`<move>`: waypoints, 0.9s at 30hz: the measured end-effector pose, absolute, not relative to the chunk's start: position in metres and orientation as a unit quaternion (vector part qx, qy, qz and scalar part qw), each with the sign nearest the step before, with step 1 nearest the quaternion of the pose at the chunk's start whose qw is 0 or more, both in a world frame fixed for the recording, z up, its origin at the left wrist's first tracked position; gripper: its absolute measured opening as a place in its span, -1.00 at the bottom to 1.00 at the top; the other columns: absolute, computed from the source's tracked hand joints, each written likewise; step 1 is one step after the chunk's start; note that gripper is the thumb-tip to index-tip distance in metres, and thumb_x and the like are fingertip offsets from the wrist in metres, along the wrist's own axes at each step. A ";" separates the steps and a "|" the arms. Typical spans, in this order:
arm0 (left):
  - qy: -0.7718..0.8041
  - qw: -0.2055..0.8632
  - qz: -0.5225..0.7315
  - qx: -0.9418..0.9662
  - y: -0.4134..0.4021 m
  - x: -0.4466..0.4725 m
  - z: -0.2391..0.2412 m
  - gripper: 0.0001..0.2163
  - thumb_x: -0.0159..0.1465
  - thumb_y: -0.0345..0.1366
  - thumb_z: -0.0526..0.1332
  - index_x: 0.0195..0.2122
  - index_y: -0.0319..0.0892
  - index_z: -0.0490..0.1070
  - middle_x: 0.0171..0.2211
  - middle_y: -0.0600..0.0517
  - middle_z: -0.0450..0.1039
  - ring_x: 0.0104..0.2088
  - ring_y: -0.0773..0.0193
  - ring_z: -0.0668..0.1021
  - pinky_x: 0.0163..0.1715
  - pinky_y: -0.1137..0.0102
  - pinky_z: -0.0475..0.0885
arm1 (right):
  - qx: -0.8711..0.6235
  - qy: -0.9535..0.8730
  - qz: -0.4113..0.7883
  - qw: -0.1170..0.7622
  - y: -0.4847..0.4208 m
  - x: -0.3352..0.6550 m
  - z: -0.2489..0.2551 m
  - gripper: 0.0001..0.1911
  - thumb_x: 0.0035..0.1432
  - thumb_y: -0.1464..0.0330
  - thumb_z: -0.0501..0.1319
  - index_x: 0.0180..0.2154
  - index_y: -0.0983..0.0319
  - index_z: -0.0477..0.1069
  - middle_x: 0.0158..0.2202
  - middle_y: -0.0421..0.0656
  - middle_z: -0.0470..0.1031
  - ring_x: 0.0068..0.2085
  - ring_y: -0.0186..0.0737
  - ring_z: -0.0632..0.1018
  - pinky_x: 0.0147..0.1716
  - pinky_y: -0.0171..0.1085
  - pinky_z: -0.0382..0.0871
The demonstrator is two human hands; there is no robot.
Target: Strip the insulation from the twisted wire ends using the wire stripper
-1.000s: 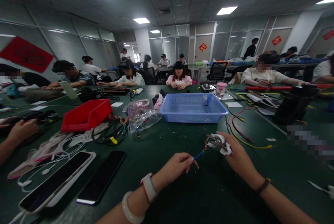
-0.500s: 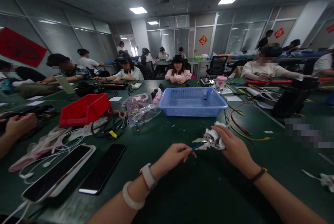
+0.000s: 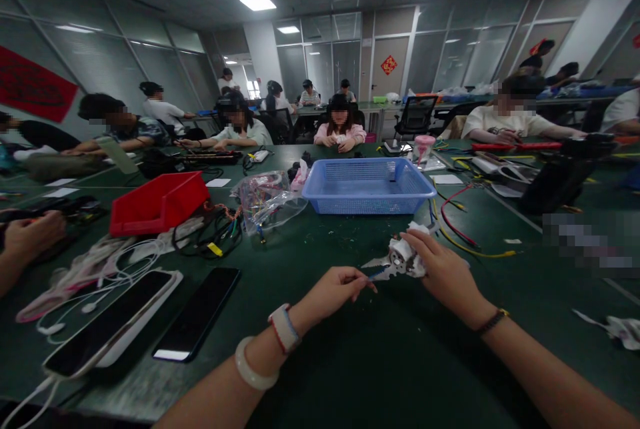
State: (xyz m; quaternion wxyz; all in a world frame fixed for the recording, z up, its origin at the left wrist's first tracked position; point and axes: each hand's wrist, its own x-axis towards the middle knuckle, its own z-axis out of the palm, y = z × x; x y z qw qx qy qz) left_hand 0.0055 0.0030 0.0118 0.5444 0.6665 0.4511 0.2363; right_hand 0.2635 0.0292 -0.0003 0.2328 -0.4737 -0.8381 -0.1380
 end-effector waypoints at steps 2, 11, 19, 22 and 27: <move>0.448 0.544 0.244 0.667 0.003 0.006 0.011 -0.70 0.31 -0.17 0.09 -0.17 -0.27 0.50 -0.59 0.17 0.21 -0.57 0.43 0.23 -0.54 0.49 0.05 | -0.463 -0.846 -0.141 0.224 0.029 0.262 0.000 -0.27 -0.08 0.64 0.03 0.18 0.23 0.17 0.19 -0.01 0.29 0.07 -0.03 0.44 0.05 -0.07 0.36; 0.439 0.551 0.266 0.658 0.006 0.004 0.002 -0.65 0.30 -0.11 0.08 -0.16 -0.29 0.50 -0.60 0.17 0.19 -0.58 0.43 0.20 -0.55 0.48 0.04 | -0.445 -0.857 -0.166 0.202 0.033 0.260 -0.003 -0.15 -0.10 0.68 0.01 0.28 0.28 -0.01 0.25 0.05 0.20 0.23 -0.02 0.28 0.20 0.01 0.19; 0.450 0.544 0.257 0.660 0.004 0.005 0.008 -0.69 0.31 -0.14 0.09 -0.16 -0.26 0.50 -0.59 0.17 0.20 -0.57 0.43 0.21 -0.54 0.49 0.06 | -0.446 -0.860 -0.145 0.204 0.033 0.263 -0.006 -0.11 -0.10 0.65 0.02 0.31 0.25 -0.09 0.27 0.04 0.17 0.24 0.00 0.25 0.19 0.03 0.19; 0.452 0.537 0.258 0.664 0.004 0.004 0.008 -0.71 0.31 -0.17 0.09 -0.18 -0.26 0.50 -0.59 0.18 0.19 -0.57 0.43 0.22 -0.53 0.50 0.07 | -0.449 -0.860 -0.146 0.195 0.033 0.260 -0.008 -0.11 -0.09 0.65 0.02 0.31 0.26 -0.10 0.26 0.05 0.17 0.24 0.01 0.25 0.20 0.02 0.19; 0.457 0.518 0.257 0.676 0.008 0.002 0.004 -0.73 0.31 -0.19 0.11 -0.20 -0.26 0.50 -0.57 0.16 0.22 -0.55 0.41 0.26 -0.51 0.49 0.11 | -0.440 -0.865 -0.157 0.184 0.032 0.257 -0.011 -0.10 -0.09 0.68 -0.01 0.31 0.27 -0.14 0.28 0.06 0.12 0.25 0.02 0.23 0.20 0.02 0.18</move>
